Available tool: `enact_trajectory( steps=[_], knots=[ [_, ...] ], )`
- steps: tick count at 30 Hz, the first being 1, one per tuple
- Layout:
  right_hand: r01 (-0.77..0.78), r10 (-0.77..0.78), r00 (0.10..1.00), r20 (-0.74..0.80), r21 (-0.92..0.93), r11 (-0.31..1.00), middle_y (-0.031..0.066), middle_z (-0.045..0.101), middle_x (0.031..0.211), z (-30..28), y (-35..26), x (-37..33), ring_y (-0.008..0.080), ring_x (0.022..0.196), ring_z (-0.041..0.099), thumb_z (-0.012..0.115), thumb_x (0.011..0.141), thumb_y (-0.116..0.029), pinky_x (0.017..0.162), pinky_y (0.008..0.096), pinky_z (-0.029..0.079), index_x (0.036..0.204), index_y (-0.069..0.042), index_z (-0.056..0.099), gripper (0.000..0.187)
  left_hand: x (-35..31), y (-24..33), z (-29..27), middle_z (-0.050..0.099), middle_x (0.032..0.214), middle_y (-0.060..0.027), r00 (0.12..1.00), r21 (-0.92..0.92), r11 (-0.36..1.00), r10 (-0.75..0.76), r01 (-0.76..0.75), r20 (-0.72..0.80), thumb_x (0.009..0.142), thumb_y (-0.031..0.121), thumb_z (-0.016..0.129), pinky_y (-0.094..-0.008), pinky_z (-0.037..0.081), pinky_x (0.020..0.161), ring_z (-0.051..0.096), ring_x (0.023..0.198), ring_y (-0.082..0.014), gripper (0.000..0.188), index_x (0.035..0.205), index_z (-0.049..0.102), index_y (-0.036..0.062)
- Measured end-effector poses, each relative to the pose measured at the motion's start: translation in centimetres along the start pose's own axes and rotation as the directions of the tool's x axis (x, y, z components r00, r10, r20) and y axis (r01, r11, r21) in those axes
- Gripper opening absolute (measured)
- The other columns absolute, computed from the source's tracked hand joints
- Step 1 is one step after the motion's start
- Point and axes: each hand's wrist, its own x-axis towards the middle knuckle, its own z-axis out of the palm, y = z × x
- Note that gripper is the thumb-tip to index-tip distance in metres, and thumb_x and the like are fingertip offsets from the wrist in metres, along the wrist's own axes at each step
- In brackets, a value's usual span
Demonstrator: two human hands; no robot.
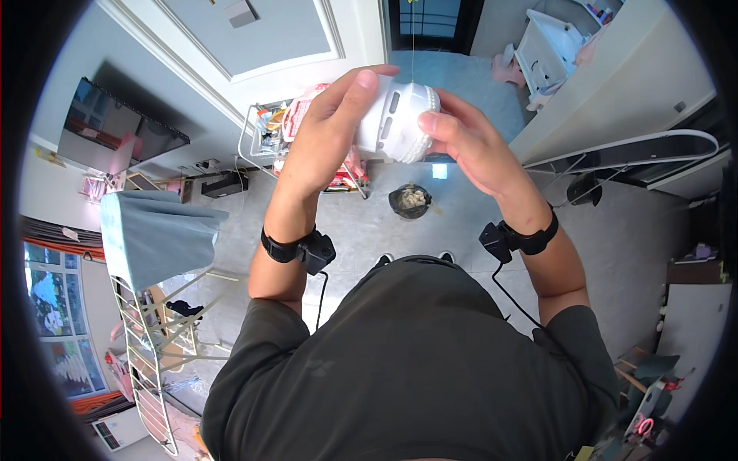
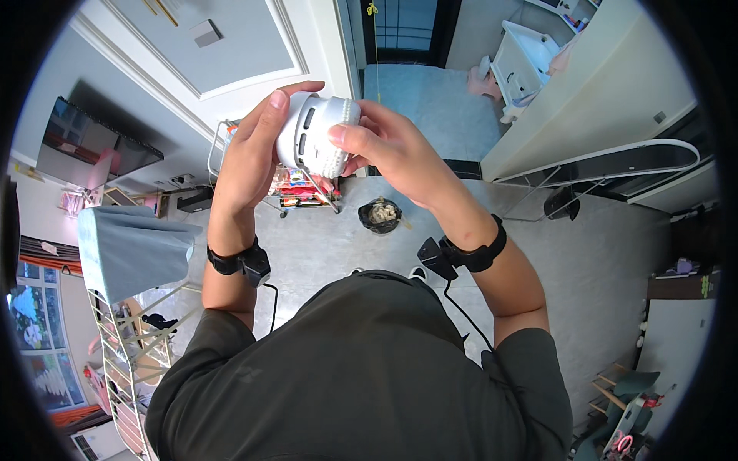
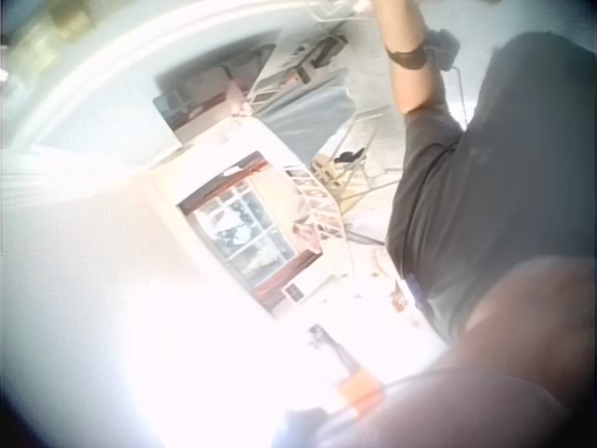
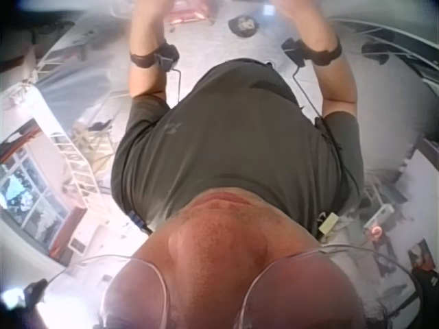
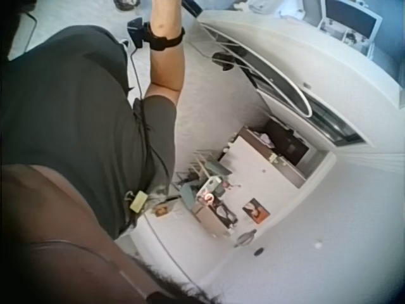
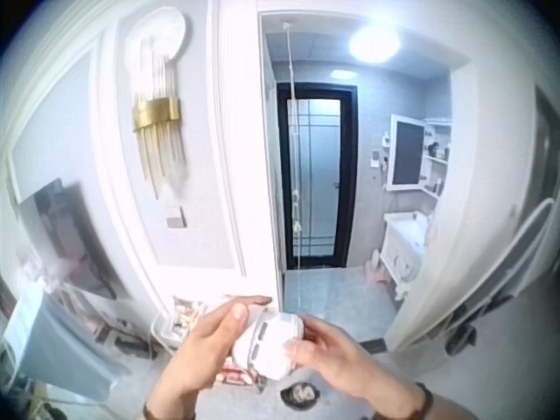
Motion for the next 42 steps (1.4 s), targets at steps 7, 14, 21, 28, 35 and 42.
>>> enact_trajectory(
  steps=[7, 14, 21, 28, 35, 42],
  knots=[
    [0.003, -0.003, 1.0, 0.014, 0.034, 0.999, 0.0095, 0.069, 0.112, -0.2, -0.2, 0.0, 0.0152, 0.098, 0.067, 0.07, 0.099, -0.042, 0.082, 0.0301, 0.057, 0.131, 0.002, 0.061, 0.055, 0.7, -0.8, 0.6, 0.07, 0.12, -0.0143, 0.999, -0.07, 0.997, 0.022, -0.024, -0.025, 0.113, 0.047, 0.041, -0.0319, 0.056, 0.092, 0.068, 0.108, -0.0186, 0.061, 0.143, 0.058, -0.0039],
    [-0.003, 0.002, 1.0, 0.009, 0.031, 1.0, 0.0087, 0.07, 0.11, -0.7, -0.1, 0.2, 0.0135, 0.095, 0.068, 0.068, 0.1, -0.045, 0.08, 0.028, 0.057, 0.128, 0.001, 0.064, 0.054, 1.1, -0.8, 0.8, 0.069, 0.123, -0.0135, 0.998, -0.033, 0.998, 0.055, -0.056, -0.019, 0.113, 0.045, 0.042, -0.0321, 0.054, 0.096, 0.067, 0.11, -0.0188, 0.059, 0.142, 0.059, -0.0032],
    [0.016, -0.017, 1.0, -0.001, -0.021, 1.0, 0.0086, 0.071, 0.105, -0.4, -0.4, 0.4, 0.0136, 0.091, 0.07, 0.064, 0.102, -0.048, 0.078, 0.0274, 0.058, 0.126, 0.003, 0.065, 0.056, 1.4, -1.1, 1.9, 0.073, 0.104, -0.0073, 0.987, 0.002, 0.993, 0.12, -0.121, -0.104, 0.111, 0.046, 0.048, -0.0246, 0.053, 0.063, 0.066, 0.081, -0.0115, 0.053, 0.136, 0.067, 0.0032],
    [0.033, -0.033, 0.999, 0.022, -0.022, 0.999, 0.0097, 0.071, 0.103, -0.5, 0.1, 1.0, 0.0142, 0.089, 0.071, 0.062, 0.103, -0.051, 0.076, 0.027, 0.059, 0.125, 0.005, 0.065, 0.06, 1.5, -1.1, 2.2, 0.073, 0.104, -0.0119, 0.965, 0.181, 0.973, 0.18, -0.145, -0.191, 0.113, 0.051, 0.034, -0.0302, 0.054, 0.077, 0.067, 0.09, -0.0172, 0.062, 0.13, 0.068, 0.002],
    [0.058, -0.057, 0.998, 0.015, -0.066, 0.996, 0.0096, 0.07, 0.099, 0.0, 0.1, 1.3, 0.0141, 0.08, 0.07, 0.061, 0.105, -0.049, 0.072, 0.0265, 0.059, 0.122, 0.006, 0.064, 0.058, 1.5, -1.5, 2.3, 0.073, 0.101, -0.0168, 0.938, 0.265, 0.952, 0.225, -0.154, -0.262, 0.114, 0.046, 0.025, -0.0357, 0.053, 0.087, 0.069, 0.093, -0.0257, 0.065, 0.12, 0.07, 0.0002],
    [0.034, -0.033, 0.999, 0.013, -0.036, 0.999, 0.0104, 0.069, 0.097, 0.4, 0.1, 1.7, 0.0147, 0.078, 0.068, 0.059, 0.106, -0.05, 0.069, 0.0289, 0.058, 0.12, 0.006, 0.064, 0.058, 1.6, -2.7, 2.3, 0.073, 0.096, -0.0182, 0.893, 0.324, 0.911, 0.351, -0.255, -0.282, 0.114, 0.038, 0.023, -0.0379, 0.053, 0.085, 0.07, 0.09, -0.0273, 0.06, 0.12, 0.068, -0.0006]
  ],
)
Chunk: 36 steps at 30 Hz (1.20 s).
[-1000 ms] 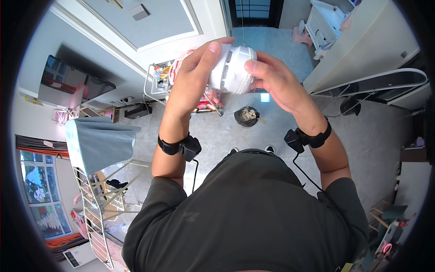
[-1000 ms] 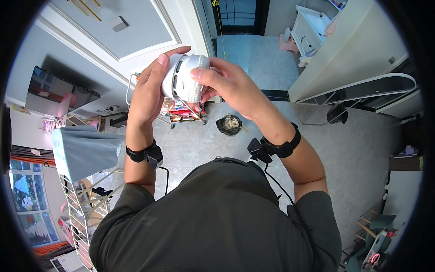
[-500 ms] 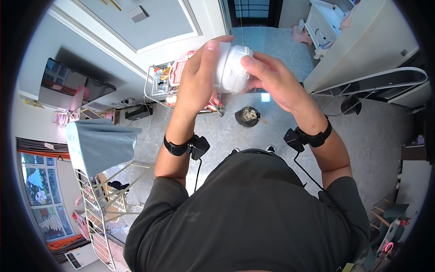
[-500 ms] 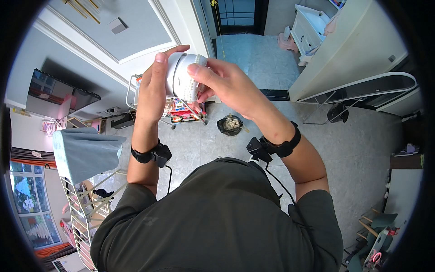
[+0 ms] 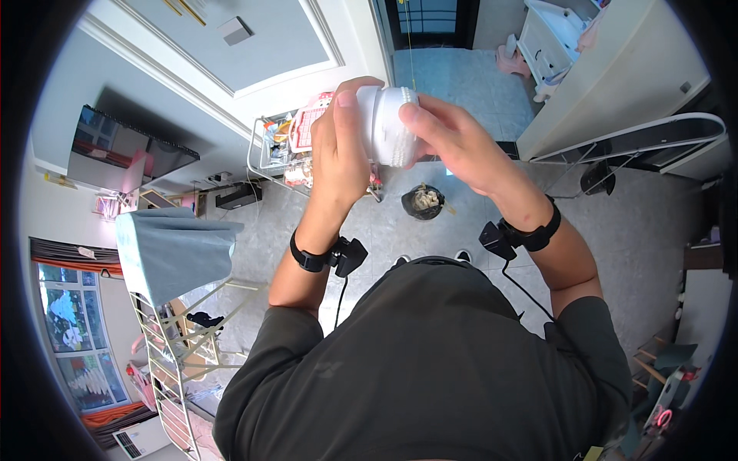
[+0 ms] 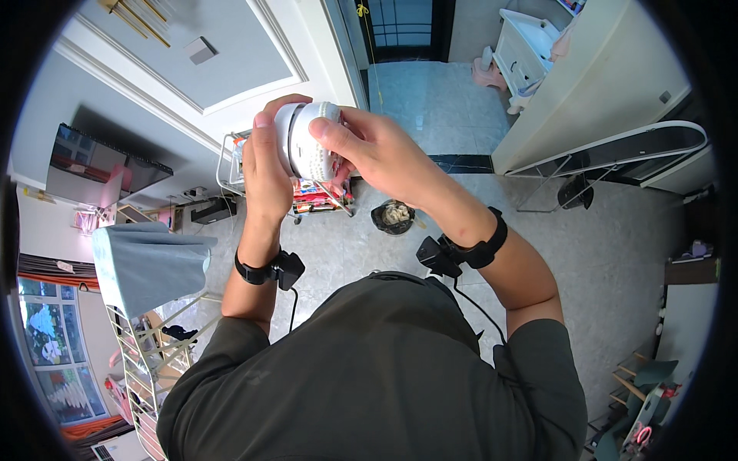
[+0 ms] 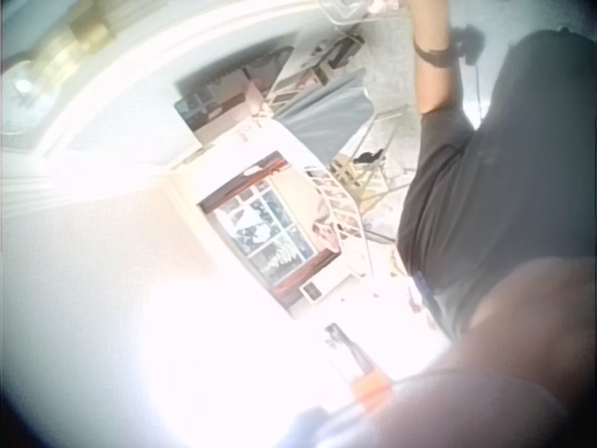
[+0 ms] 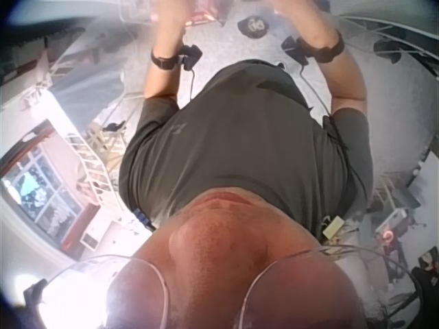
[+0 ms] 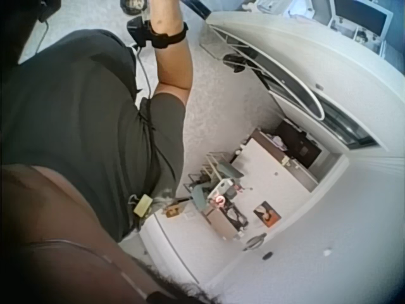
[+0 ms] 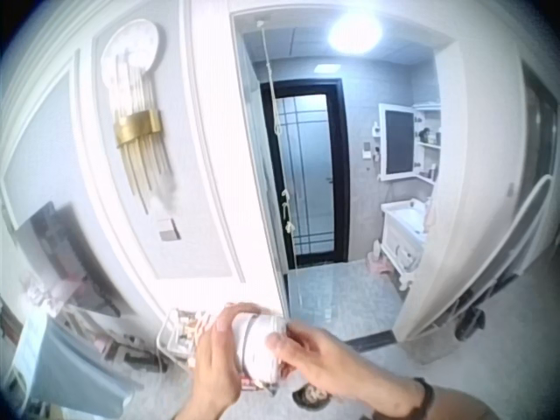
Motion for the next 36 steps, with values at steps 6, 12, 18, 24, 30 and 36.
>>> enact_trajectory(
  steps=[6, 12, 18, 24, 30, 36],
  knots=[
    [-0.141, 0.135, 0.99, 0.04, 0.196, 0.97, 0.0128, 0.068, 0.095, -0.8, 0.1, 0.3, 0.0183, 0.082, 0.068, 0.055, 0.106, -0.055, 0.07, 0.0313, 0.058, 0.11, 0.005, 0.066, 0.062, 0.3, -1.3, 0.1, 0.069, 0.108, -0.0262, 0.943, 0.151, 0.931, 0.332, -0.331, 0.02, 0.109, 0.038, 0.028, -0.0432, 0.054, 0.086, 0.07, 0.096, -0.0402, 0.058, 0.124, 0.063, -0.0054],
    [-0.136, 0.129, 0.99, 0.051, 0.186, 0.973, 0.011, 0.068, 0.094, -1.1, 0.4, 0.5, 0.0169, 0.079, 0.068, 0.056, 0.106, -0.054, 0.068, 0.0298, 0.057, 0.113, 0.005, 0.065, 0.061, 0.6, -2.1, 0.0, 0.068, 0.107, -0.0278, 0.927, 0.203, 0.904, 0.372, -0.375, 0.057, 0.107, 0.039, 0.032, -0.0448, 0.054, 0.086, 0.07, 0.097, -0.0439, 0.057, 0.123, 0.062, -0.0063],
    [0.102, -0.102, 0.995, 0.013, -0.098, 0.99, 0.0067, 0.067, 0.093, -1.2, 1.9, 0.8, 0.0123, 0.071, 0.065, 0.062, 0.106, -0.045, 0.065, 0.0262, 0.055, 0.133, 0.004, 0.056, 0.056, 0.6, -1.9, 0.5, 0.07, 0.098, -0.0253, 0.978, 0.137, 0.969, 0.196, -0.204, 0.066, 0.11, 0.036, 0.027, -0.0434, 0.054, 0.081, 0.071, 0.089, -0.0405, 0.055, 0.118, 0.064, -0.0033],
    [0.047, -0.038, 0.998, 0.043, -0.233, 0.971, 0.0073, 0.063, 0.129, -1.6, 1.8, 0.8, 0.0133, 0.112, 0.062, 0.059, 0.109, -0.036, 0.093, 0.0298, 0.054, 0.148, 0.003, 0.048, 0.056, 0.3, -1.8, 1.0, 0.07, 0.093, -0.024, 0.992, 0.15, 0.981, 0.124, -0.122, -0.005, 0.111, 0.035, 0.026, -0.0431, 0.054, 0.079, 0.07, 0.086, -0.0392, 0.054, 0.116, 0.064, -0.0028],
    [-0.122, 0.12, 0.992, 0.04, 0.044, 0.992, 0.0058, 0.064, 0.083, -1.3, 1.7, 1.3, 0.0128, 0.065, 0.064, 0.047, 0.11, -0.052, 0.058, 0.0267, 0.054, 0.135, 0.001, 0.06, 0.06, 0.0, -3.4, 1.2, 0.066, 0.106, -0.0279, 0.924, 0.291, 0.883, 0.382, -0.369, 0.011, 0.106, 0.039, 0.034, -0.0473, 0.054, 0.082, 0.068, 0.095, -0.0457, 0.054, 0.122, 0.059, -0.006],
    [-0.265, 0.257, 0.96, 0.112, 0.063, 0.962, 0.009, 0.07, 0.111, -2.4, 2.1, 1.9, 0.0177, 0.094, 0.069, 0.052, 0.108, -0.048, 0.071, 0.035, 0.057, 0.129, -0.002, 0.063, 0.051, 0.1, -5.3, 0.6, 0.063, 0.114, -0.029, 0.888, 0.306, 0.837, 0.455, -0.454, 0.074, 0.104, 0.045, 0.038, -0.0492, 0.054, 0.089, 0.066, 0.1, -0.048, 0.06, 0.128, 0.056, -0.0069]
  ],
)
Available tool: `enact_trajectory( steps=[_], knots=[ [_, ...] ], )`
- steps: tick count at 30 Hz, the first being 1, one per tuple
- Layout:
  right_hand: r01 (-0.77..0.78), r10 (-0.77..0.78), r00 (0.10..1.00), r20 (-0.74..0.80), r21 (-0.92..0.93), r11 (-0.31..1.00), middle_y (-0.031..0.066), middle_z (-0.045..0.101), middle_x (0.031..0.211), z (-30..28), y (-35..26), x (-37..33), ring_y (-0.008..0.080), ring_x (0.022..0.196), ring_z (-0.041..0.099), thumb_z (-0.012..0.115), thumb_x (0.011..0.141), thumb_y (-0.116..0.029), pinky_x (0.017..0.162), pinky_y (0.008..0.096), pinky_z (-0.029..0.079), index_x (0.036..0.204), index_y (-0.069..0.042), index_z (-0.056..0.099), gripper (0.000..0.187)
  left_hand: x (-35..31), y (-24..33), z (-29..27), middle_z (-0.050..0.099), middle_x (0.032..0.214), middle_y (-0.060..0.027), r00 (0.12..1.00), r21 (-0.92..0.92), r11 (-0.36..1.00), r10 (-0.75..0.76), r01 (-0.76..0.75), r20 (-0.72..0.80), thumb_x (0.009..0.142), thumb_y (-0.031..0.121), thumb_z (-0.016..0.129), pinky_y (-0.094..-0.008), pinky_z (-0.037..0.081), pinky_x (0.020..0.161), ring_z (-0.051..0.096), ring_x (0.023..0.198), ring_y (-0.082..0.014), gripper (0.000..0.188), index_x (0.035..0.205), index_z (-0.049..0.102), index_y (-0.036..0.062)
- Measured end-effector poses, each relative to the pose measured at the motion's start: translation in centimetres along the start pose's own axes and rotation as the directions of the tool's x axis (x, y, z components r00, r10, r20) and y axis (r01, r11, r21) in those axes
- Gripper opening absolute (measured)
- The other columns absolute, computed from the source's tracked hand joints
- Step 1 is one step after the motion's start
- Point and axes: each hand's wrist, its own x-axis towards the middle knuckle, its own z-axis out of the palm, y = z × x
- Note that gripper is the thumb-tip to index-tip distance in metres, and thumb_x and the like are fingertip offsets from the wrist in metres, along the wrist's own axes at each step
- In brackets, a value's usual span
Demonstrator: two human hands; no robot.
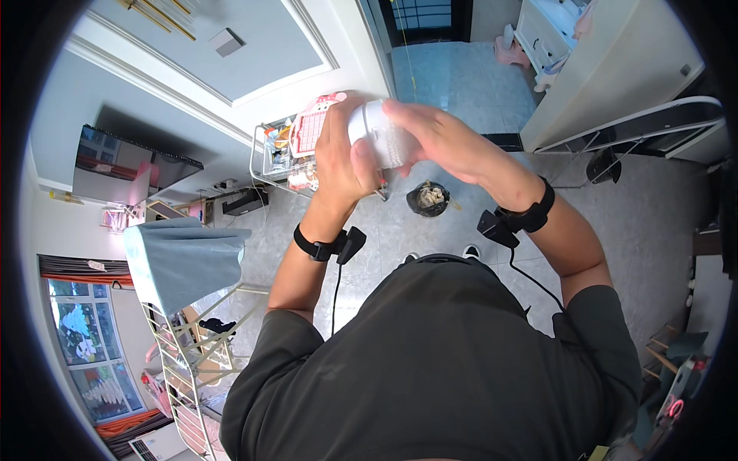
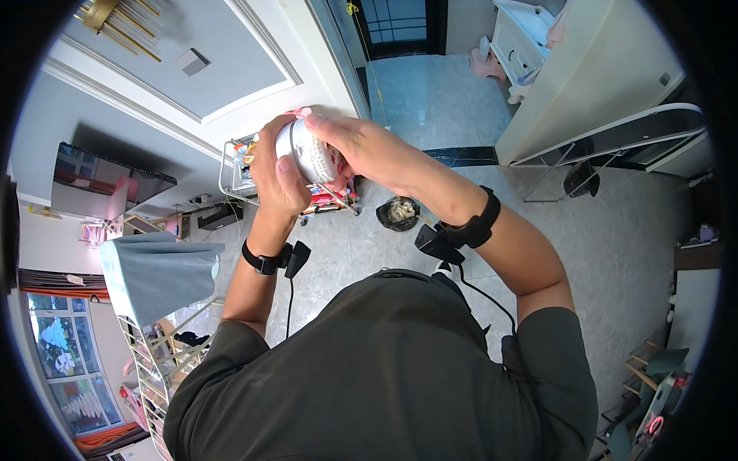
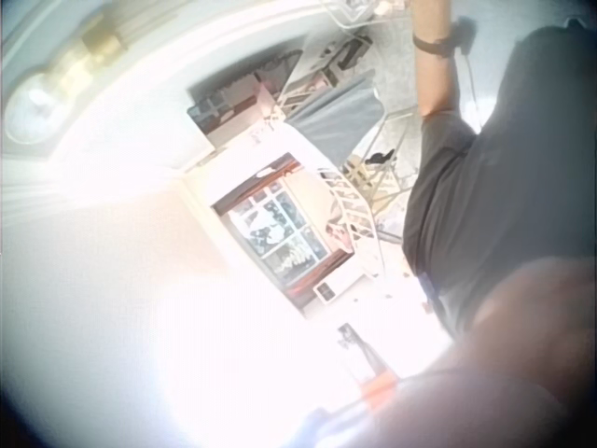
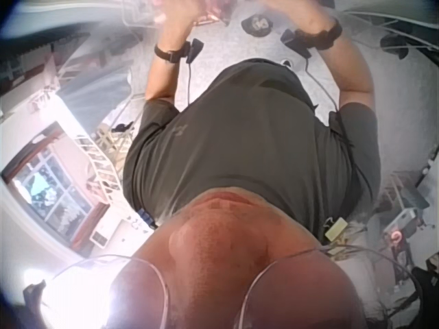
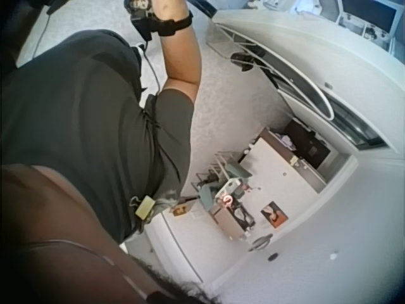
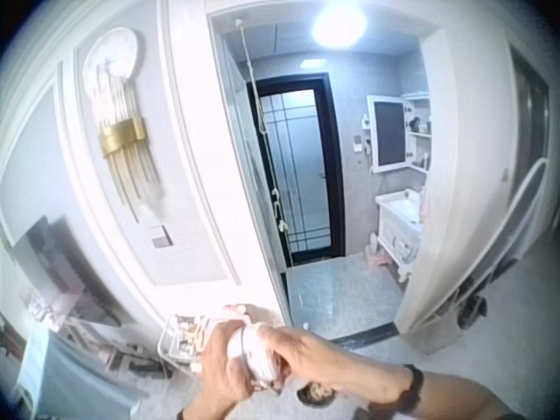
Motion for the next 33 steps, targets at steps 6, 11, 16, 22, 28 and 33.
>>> enact_trajectory(
  steps=[6, 11, 16, 22, 28, 33],
  knots=[
    [-0.117, 0.133, 0.991, -0.032, 0.307, 0.944, 0.0077, 0.07, 0.114, -1.0, 1.9, 1.2, 0.0194, 0.096, 0.07, 0.053, 0.105, -0.055, 0.072, 0.0384, 0.059, 0.13, -0.006, 0.062, 0.055, -1.4, -0.9, -0.6, 0.062, 0.125, -0.0249, 0.987, -0.187, 0.972, -0.125, 0.143, 0.105, 0.093, 0.041, 0.069, -0.0437, 0.056, 0.091, 0.067, 0.109, -0.0392, 0.065, 0.137, 0.052, -0.0052],
    [-0.145, 0.145, 0.989, 0.029, 0.375, 0.916, 0.0134, 0.07, 0.098, -2.1, 4.1, 2.4, 0.024, 0.08, 0.071, 0.053, 0.104, -0.055, 0.066, 0.0388, 0.061, 0.122, -0.002, 0.061, 0.057, -2.9, -2.5, -1.9, 0.062, 0.132, -0.018, 0.937, -0.207, 0.948, -0.171, 0.241, 0.305, 0.072, 0.021, 0.093, -0.0396, 0.057, 0.095, 0.067, 0.113, -0.0292, 0.087, 0.145, 0.05, -0.0005],
    [-0.114, 0.134, 0.98, -0.147, 0.14, 0.984, 0.0055, 0.07, 0.111, -5.1, 8.5, 4.9, 0.0187, 0.095, 0.07, 0.056, 0.105, -0.048, 0.074, 0.038, 0.058, 0.129, -0.007, 0.062, 0.048, -5.1, -5.0, -1.2, 0.042, 0.16, -0.0192, 0.857, -0.155, 0.903, -0.31, 0.402, 0.412, 0.078, 0.012, 0.092, -0.0449, 0.046, 0.117, 0.048, 0.144, -0.0338, 0.106, 0.161, 0.027, 0.0026],
    [-0.025, -0.427, 0.856, -0.29, -0.85, 0.525, 0.0194, 0.057, 0.128, -8.9, 17.7, 5.8, 0.0351, 0.118, 0.061, 0.083, 0.08, -0.037, 0.1, 0.0445, 0.051, 0.144, -0.008, 0.055, 0.075, -15.1, -8.8, -5.6, 0.069, 0.121, -0.0236, 0.411, 0.526, 0.529, -0.849, 0.666, 0.333, 0.093, 0.006, 0.074, -0.0417, 0.052, 0.106, 0.069, 0.114, -0.0303, 0.038, 0.129, 0.065, 0.0013],
    [0.123, -0.484, 0.871, -0.082, -0.918, 0.377, 0.019, 0.056, 0.126, -10.0, 26.2, 7.2, 0.0385, 0.116, 0.059, 0.085, 0.078, -0.025, 0.098, 0.045, 0.052, 0.143, -0.009, 0.053, 0.075, -35.7, -1.5, -12.9, 0.077, 0.088, -0.0193, 0.592, 0.462, 0.469, -0.789, 0.753, -0.163, 0.097, 0.015, 0.069, -0.0433, 0.058, 0.085, 0.076, 0.082, -0.035, 0.016, 0.102, 0.077, 0.0019],
    [0.217, -0.139, 0.974, 0.18, -0.545, 0.81, 0.0163, 0.048, 0.146, 0.0, 29.3, 8.3, 0.0354, 0.128, 0.056, 0.083, 0.085, -0.024, 0.108, 0.0467, 0.049, 0.153, -0.013, 0.046, 0.079, -45.4, 15.2, -17.2, 0.075, 0.076, -0.0173, -0.104, 0.429, -0.296, -0.904, 0.854, -0.416, 0.098, 0.032, 0.071, -0.0385, 0.058, 0.074, 0.077, 0.075, -0.0269, 0.031, 0.091, 0.079, 0.0038]
  ],
)
